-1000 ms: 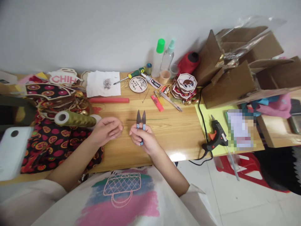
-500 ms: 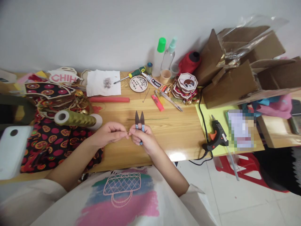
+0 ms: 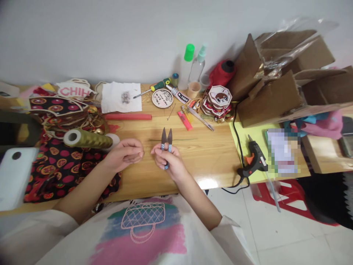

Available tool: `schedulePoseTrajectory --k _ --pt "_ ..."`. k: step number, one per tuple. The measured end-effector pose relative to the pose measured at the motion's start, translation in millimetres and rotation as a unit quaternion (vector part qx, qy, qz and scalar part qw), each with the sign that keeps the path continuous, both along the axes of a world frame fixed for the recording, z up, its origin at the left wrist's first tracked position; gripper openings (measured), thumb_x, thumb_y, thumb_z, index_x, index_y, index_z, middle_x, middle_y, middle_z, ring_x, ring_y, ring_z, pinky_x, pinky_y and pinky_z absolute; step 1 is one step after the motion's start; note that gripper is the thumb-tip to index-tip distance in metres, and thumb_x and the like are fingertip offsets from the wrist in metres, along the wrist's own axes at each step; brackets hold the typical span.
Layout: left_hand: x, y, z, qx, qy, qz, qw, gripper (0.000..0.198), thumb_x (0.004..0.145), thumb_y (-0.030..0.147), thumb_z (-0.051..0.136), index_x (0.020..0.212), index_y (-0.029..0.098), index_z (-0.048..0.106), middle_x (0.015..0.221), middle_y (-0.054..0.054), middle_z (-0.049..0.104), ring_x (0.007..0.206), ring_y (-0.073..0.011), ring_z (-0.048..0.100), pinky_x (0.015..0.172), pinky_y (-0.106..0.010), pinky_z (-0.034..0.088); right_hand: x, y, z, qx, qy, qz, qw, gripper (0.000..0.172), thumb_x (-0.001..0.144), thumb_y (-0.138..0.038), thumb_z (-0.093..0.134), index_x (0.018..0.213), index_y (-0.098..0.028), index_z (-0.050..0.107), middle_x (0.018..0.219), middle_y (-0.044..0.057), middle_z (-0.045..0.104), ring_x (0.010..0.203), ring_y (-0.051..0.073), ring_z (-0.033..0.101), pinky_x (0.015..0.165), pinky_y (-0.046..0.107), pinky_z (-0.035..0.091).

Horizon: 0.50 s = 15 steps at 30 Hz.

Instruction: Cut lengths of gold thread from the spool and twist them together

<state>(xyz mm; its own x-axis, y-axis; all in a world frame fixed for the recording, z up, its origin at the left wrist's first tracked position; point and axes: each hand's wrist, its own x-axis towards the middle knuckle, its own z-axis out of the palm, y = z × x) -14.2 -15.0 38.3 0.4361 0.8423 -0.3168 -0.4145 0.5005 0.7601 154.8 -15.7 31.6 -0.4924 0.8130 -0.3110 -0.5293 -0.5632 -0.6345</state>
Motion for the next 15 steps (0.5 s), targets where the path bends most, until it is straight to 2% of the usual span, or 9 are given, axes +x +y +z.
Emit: schedulePoseTrajectory --k 7,15 --pt "1.8 -0.1 0.3 -0.006 0.002 -0.007 1.0 0.019 0.068 0.028 0.072 0.062 0.011 0.068 0.034 0.01 0.028 0.031 -0.0003 0.021 0.037 -0.015 0.015 0.5 -1.7 -0.5 0.019 -0.023 -0.007 1.0 0.017 0.07 -0.031 0.069 0.072 -0.015 0.062 0.043 -0.011 0.028 0.038 0.003 0.022 0.037 0.018 0.019" --pt "0.6 -0.4 -0.3 -0.006 0.01 -0.005 1.0 0.018 0.069 0.028 0.071 0.063 0.011 0.068 0.034 0.01 0.029 0.032 -0.0008 0.021 0.037 -0.016 0.014 -1.3 -2.8 -0.7 0.014 -0.039 -0.016 0.999 0.018 0.067 -0.03 0.072 0.074 -0.016 0.062 0.043 -0.01 0.035 0.038 0.003 0.024 0.037 0.019 0.019"
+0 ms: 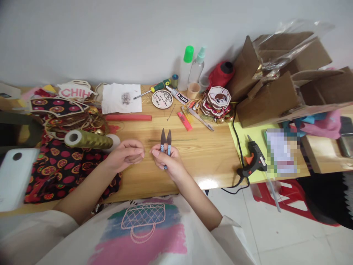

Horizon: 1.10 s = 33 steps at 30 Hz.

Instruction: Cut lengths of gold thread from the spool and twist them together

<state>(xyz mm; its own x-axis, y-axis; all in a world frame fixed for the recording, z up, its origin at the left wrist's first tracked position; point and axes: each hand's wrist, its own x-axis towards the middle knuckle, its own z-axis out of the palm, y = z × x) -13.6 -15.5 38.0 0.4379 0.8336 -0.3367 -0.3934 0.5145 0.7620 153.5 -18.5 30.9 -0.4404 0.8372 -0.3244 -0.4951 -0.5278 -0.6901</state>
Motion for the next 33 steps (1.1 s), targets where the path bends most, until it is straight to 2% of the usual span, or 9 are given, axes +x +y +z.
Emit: schedulePoseTrajectory --k 8,18,26,33 --pt "1.3 -0.4 -0.3 0.003 0.004 -0.007 1.0 0.02 0.068 0.029 0.071 0.063 0.011 0.067 0.033 0.01 0.029 0.032 -0.0009 0.021 0.037 -0.016 0.014 -0.1 -0.5 -1.7 0.008 -0.008 0.004 1.0 0.018 0.068 -0.029 0.071 0.076 -0.016 0.063 0.043 -0.01 0.035 0.036 0.003 0.025 0.037 0.019 0.018" --pt "1.6 0.4 2.6 -0.001 0.01 -0.003 1.0 0.021 0.066 0.029 0.072 0.062 0.01 0.066 0.033 0.01 0.028 0.032 -0.0008 0.021 0.037 -0.016 0.015 -0.1 0.0 0.7 0.021 -0.022 0.002 1.0 0.018 0.069 -0.029 0.07 0.07 -0.016 0.058 0.043 -0.01 0.035 0.036 0.002 0.025 0.037 0.019 0.017" --pt "0.7 -0.1 -0.7 0.004 0.02 -0.001 1.0 0.021 0.067 0.03 0.071 0.062 0.011 0.066 0.034 0.01 0.027 0.032 -0.001 0.021 0.038 -0.018 0.014 -1.3 0.7 4.1 0.013 -0.033 0.002 0.999 0.019 0.064 -0.03 0.071 0.067 -0.017 0.058 0.043 -0.01 0.037 0.035 0.002 0.026 0.037 0.02 0.015" --pt "-0.3 -0.1 -1.5 0.011 0.044 0.001 0.999 0.023 0.068 0.032 0.071 0.063 0.01 0.065 0.034 0.01 0.026 0.033 -0.0011 0.02 0.039 -0.019 0.012 -2.6 1.1 -2.3 0.002 -0.029 0.004 1.0 0.02 0.06 -0.03 0.071 0.065 -0.018 0.057 0.04 -0.012 0.034 0.035 0.002 0.024 0.036 0.019 0.016"
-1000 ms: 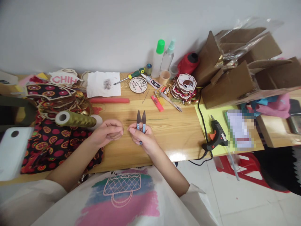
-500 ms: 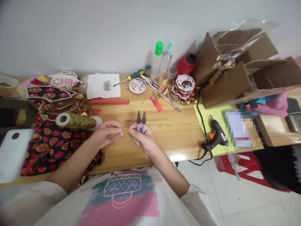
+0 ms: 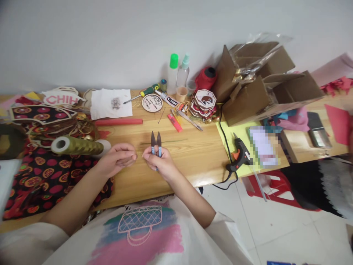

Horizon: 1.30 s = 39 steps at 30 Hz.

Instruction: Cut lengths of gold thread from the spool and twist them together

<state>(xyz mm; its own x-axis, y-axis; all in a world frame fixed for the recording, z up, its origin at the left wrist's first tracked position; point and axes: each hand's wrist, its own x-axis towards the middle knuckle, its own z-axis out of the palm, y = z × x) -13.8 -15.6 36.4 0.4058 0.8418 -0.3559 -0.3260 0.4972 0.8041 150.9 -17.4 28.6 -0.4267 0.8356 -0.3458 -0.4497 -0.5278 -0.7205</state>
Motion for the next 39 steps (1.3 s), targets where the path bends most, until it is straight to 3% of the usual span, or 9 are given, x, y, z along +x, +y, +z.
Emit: schedulePoseTrajectory --k 11,23,29,34,37,39 --pt "4 2 5.3 0.02 0.025 0.013 0.999 0.024 0.067 0.034 0.071 0.061 0.011 0.062 0.033 0.01 0.028 0.033 -0.0022 0.021 0.04 -0.019 0.015 -2 1 3.7 0.016 0.009 -0.007 1.0 0.014 0.059 -0.025 0.067 0.062 -0.017 0.056 0.04 -0.011 0.036 0.034 0.002 0.025 0.036 0.018 0.016" --pt "5 0 3.9 0.05 0.003 0.035 0.998 0.021 0.067 0.031 0.069 0.062 0.012 0.061 0.033 0.01 0.031 0.032 -0.0028 0.024 0.04 -0.019 0.018 -8 2 -13.1 0.079 -0.066 0.044 0.994 0.021 0.061 -0.032 0.069 0.065 -0.017 0.055 0.039 -0.012 0.038 0.032 0.002 0.026 0.034 0.018 0.018" --pt "3 2 2.5 0.062 0.018 0.051 0.997 0.022 0.067 0.032 0.068 0.062 0.013 0.06 0.034 0.01 0.031 0.032 -0.0029 0.024 0.04 -0.019 0.017 9 -1 2.2 0.114 -0.122 0.003 0.986 0.017 0.064 -0.03 0.065 0.065 -0.017 0.054 0.042 -0.011 0.034 0.035 0.003 0.024 0.036 0.019 0.017" --pt "0 3 2.0 0.126 0.172 -0.003 0.977 0.024 0.07 0.036 0.064 0.062 0.013 0.059 0.041 0.007 0.037 0.039 -0.0047 0.03 0.042 -0.02 0.02 49 5 14.2 0.175 -0.277 -0.002 0.945 0.019 0.066 -0.032 0.064 0.061 -0.018 0.052 0.047 -0.008 0.036 0.041 0.004 0.028 0.041 0.021 0.02" --pt "2 2 1.2 0.214 0.294 -0.025 0.931 0.025 0.073 0.036 0.059 0.062 0.014 0.058 0.049 0.005 0.043 0.047 -0.0066 0.036 0.046 -0.019 0.026 74 11 10.8 0.224 -0.375 -0.025 0.899 0.019 0.069 -0.032 0.06 0.061 -0.018 0.051 0.052 -0.007 0.039 0.046 0.006 0.031 0.046 0.022 0.025" --pt "5 1 0.4 0.271 0.362 -0.016 0.892 0.024 0.075 0.035 0.056 0.062 0.014 0.058 0.052 0.004 0.047 0.051 -0.0078 0.039 0.049 -0.02 0.029 89 14 6.5 0.26 -0.457 -0.028 0.85 0.016 0.07 -0.03 0.057 0.062 -0.017 0.051 0.054 -0.006 0.041 0.049 0.007 0.034 0.05 0.022 0.028"
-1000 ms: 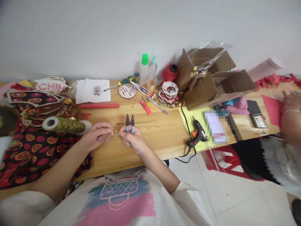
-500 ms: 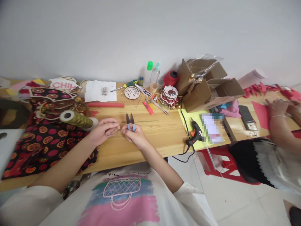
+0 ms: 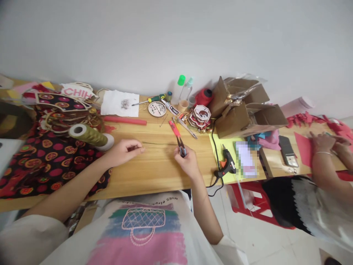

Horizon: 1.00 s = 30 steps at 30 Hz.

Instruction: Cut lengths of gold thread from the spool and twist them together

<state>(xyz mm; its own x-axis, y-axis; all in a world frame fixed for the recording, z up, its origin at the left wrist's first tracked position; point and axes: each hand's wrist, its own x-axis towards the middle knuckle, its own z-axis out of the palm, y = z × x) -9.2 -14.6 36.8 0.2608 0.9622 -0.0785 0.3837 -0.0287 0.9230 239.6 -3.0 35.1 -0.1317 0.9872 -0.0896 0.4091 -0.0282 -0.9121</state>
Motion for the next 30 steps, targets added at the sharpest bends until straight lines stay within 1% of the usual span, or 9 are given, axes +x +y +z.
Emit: schedulePoseTrajectory --k 3,5,12,14,18,22,24,26,30 --pt "3 -1 -1.0 0.068 0.072 0.0 0.995 0.024 0.078 0.034 0.053 0.064 0.015 0.059 0.057 0.002 0.053 0.055 -0.0092 0.044 0.051 -0.02 0.032 14 3 -4.2 0.031 -0.116 0.005 0.993 0.011 0.069 -0.027 0.055 0.068 -0.016 0.055 0.056 -0.005 0.046 0.052 0.008 0.04 0.054 0.023 0.031" --pt "4 -1 -1.9 0.09 0.09 -0.006 0.992 0.024 0.079 0.034 0.052 0.065 0.016 0.06 0.06 0.001 0.055 0.056 -0.0096 0.046 0.052 -0.02 0.033 18 3 -4.9 0.032 -0.132 0.008 0.991 0.013 0.069 -0.028 0.054 0.07 -0.016 0.057 0.056 -0.004 0.048 0.052 0.009 0.041 0.054 0.023 0.032" --pt "5 -1 -8.2 0.081 0.066 -0.025 0.994 0.027 0.081 0.034 0.052 0.064 0.015 0.061 0.062 -0.001 0.057 0.058 -0.0103 0.05 0.055 -0.02 0.037 9 -1 -6.7 0.008 -0.05 0.009 0.999 0.02 0.075 -0.035 0.056 0.074 -0.015 0.059 0.058 -0.004 0.045 0.052 0.008 0.037 0.051 0.022 0.031" --pt "6 -1 -10.0 0.079 0.057 -0.032 0.995 0.025 0.081 0.033 0.053 0.066 0.015 0.062 0.063 -0.002 0.059 0.058 -0.0104 0.051 0.055 -0.021 0.038 4 -2 -6.1 -0.006 -0.022 0.025 0.999 0.023 0.075 -0.036 0.058 0.079 -0.014 0.062 0.058 -0.004 0.044 0.052 0.008 0.036 0.051 0.022 0.03" --pt "7 -2 -11.9 0.08 0.047 -0.053 0.994 0.022 0.08 0.031 0.054 0.07 0.014 0.065 0.066 -0.003 0.063 0.059 -0.0108 0.054 0.056 -0.021 0.04 -12 -4 -1.8 -0.055 0.042 0.084 0.994 0.032 0.076 -0.039 0.059 0.091 -0.012 0.066 0.054 -0.007 0.032 0.049 0.008 0.028 0.048 0.022 0.025" --pt "8 -3 -10.3 0.097 0.039 -0.067 0.992 0.018 0.081 0.027 0.055 0.072 0.015 0.067 0.067 -0.002 0.064 0.059 -0.0101 0.054 0.057 -0.02 0.04 -33 -4 -5.0 -0.072 0.088 0.142 0.983 0.033 0.077 -0.038 0.059 0.098 -0.013 0.066 0.062 -0.003 0.045 0.054 0.009 0.034 0.055 0.023 0.031" --pt "8 -3 -9.1 0.107 0.039 -0.071 0.991 0.018 0.082 0.026 0.055 0.072 0.016 0.067 0.065 -0.001 0.063 0.058 -0.0094 0.052 0.056 -0.02 0.039 -41 -3 -9.8 -0.067 0.102 0.165 0.979 0.029 0.078 -0.037 0.059 0.096 -0.015 0.066 0.071 0.0 0.054 0.061 0.01 0.041 0.061 0.024 0.035" --pt "8 -3 -8.3 0.115 0.045 -0.077 0.989 0.019 0.083 0.027 0.055 0.072 0.016 0.067 0.062 0.0 0.061 0.057 -0.0092 0.05 0.056 -0.02 0.038 -44 -1 -13.6 -0.073 0.111 0.184 0.974 0.024 0.078 -0.036 0.059 0.089 -0.015 0.064 0.075 0.001 0.056 0.065 0.011 0.045 0.064 0.024 0.037" --pt "6 -4 -7.8 0.123 0.051 -0.057 0.989 0.019 0.082 0.027 0.054 0.072 0.016 0.066 0.061 0.0 0.06 0.057 -0.0094 0.05 0.056 -0.02 0.037 -40 1 -13.3 -0.105 0.109 0.195 0.969 0.023 0.079 -0.037 0.059 0.078 -0.015 0.061 0.065 -0.002 0.049 0.058 0.009 0.04 0.057 0.022 0.033"
